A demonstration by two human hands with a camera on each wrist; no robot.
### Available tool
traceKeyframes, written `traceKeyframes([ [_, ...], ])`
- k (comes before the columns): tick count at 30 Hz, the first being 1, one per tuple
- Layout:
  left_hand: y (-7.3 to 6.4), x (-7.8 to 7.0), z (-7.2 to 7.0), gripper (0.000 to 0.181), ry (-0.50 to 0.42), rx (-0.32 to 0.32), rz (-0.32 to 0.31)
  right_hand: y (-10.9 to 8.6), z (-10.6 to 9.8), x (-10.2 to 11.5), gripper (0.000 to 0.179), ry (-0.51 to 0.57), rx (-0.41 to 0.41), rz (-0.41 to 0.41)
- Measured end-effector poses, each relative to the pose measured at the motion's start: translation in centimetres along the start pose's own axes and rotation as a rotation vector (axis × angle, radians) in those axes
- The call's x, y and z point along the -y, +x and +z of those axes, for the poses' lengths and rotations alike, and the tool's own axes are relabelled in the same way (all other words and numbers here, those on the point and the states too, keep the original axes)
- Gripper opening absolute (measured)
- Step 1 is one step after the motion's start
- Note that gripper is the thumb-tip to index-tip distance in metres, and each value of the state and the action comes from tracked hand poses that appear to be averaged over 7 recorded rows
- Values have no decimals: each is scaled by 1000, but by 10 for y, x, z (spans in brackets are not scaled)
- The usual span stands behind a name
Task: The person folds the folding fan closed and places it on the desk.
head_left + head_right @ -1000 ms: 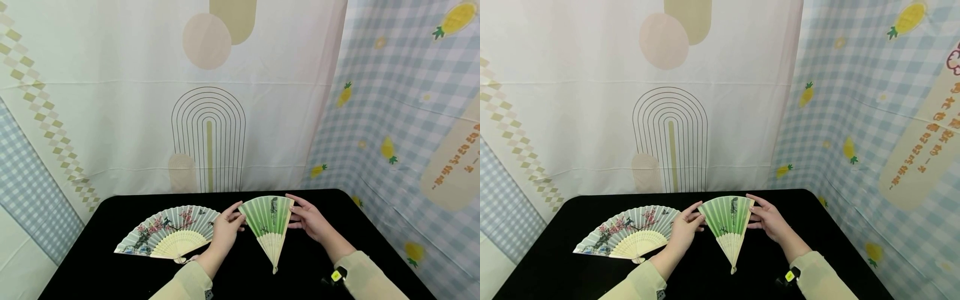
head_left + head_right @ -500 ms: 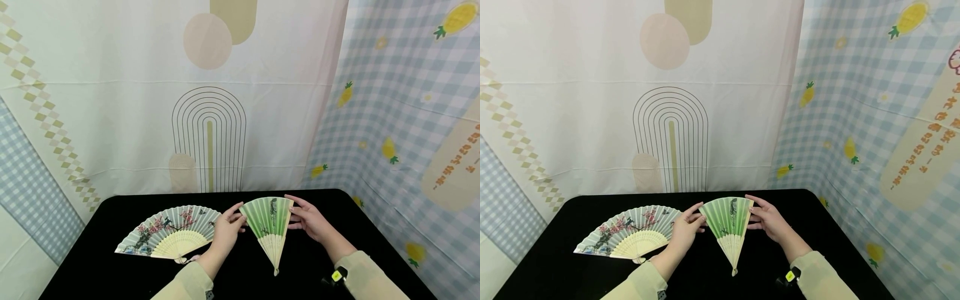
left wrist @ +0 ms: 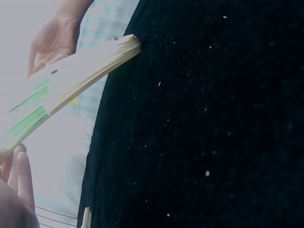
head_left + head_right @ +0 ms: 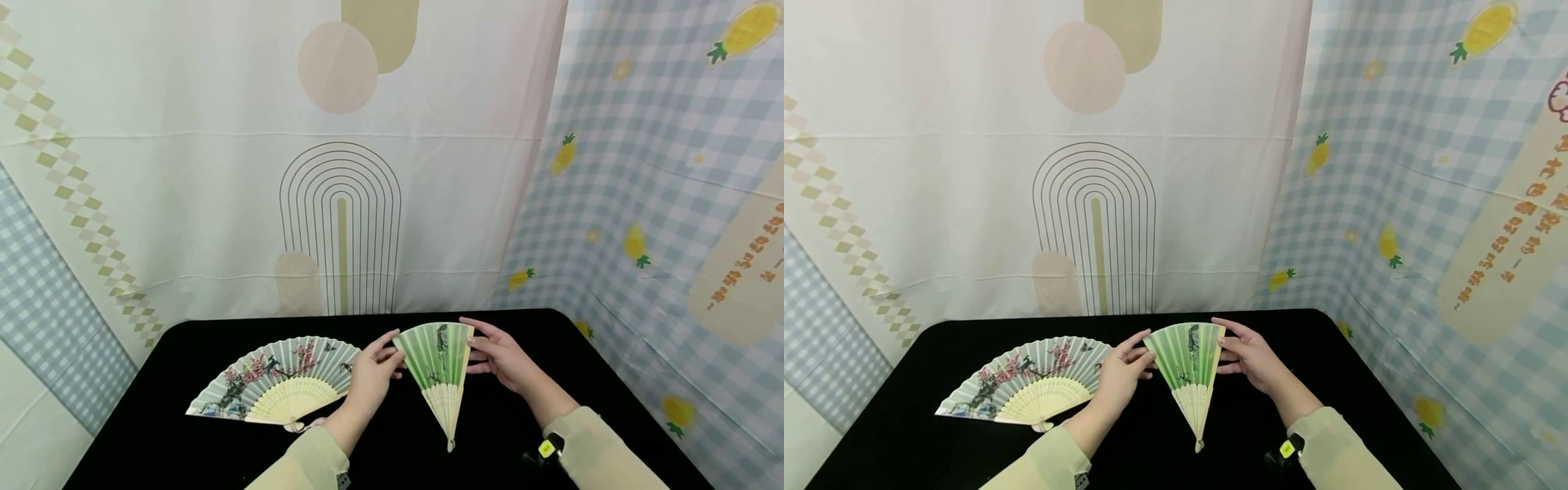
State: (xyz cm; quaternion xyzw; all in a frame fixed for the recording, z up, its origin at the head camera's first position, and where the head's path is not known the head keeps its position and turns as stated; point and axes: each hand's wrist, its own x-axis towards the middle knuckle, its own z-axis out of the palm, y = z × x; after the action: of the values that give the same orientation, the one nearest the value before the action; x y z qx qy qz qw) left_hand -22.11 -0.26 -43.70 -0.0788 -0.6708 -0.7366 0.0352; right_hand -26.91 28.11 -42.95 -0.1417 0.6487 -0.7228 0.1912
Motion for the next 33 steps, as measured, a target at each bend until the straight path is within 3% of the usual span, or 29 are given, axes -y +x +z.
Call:
traceKeyframes([
  [4, 3, 3, 0, 44, 4, 1, 3, 1, 3, 3, 56, -25, -3, 9],
  [13, 18, 33, 0, 47, -8, -3, -6, 5, 7, 6, 60, -66, -17, 19],
  [26, 17, 28, -4, 50, -73, 135, -6, 6, 7, 6, 59, -137, -55, 31],
  [33, 16, 28, -4, 51, -68, 158, -24, 5, 7, 5, 60, -144, -59, 42],
])
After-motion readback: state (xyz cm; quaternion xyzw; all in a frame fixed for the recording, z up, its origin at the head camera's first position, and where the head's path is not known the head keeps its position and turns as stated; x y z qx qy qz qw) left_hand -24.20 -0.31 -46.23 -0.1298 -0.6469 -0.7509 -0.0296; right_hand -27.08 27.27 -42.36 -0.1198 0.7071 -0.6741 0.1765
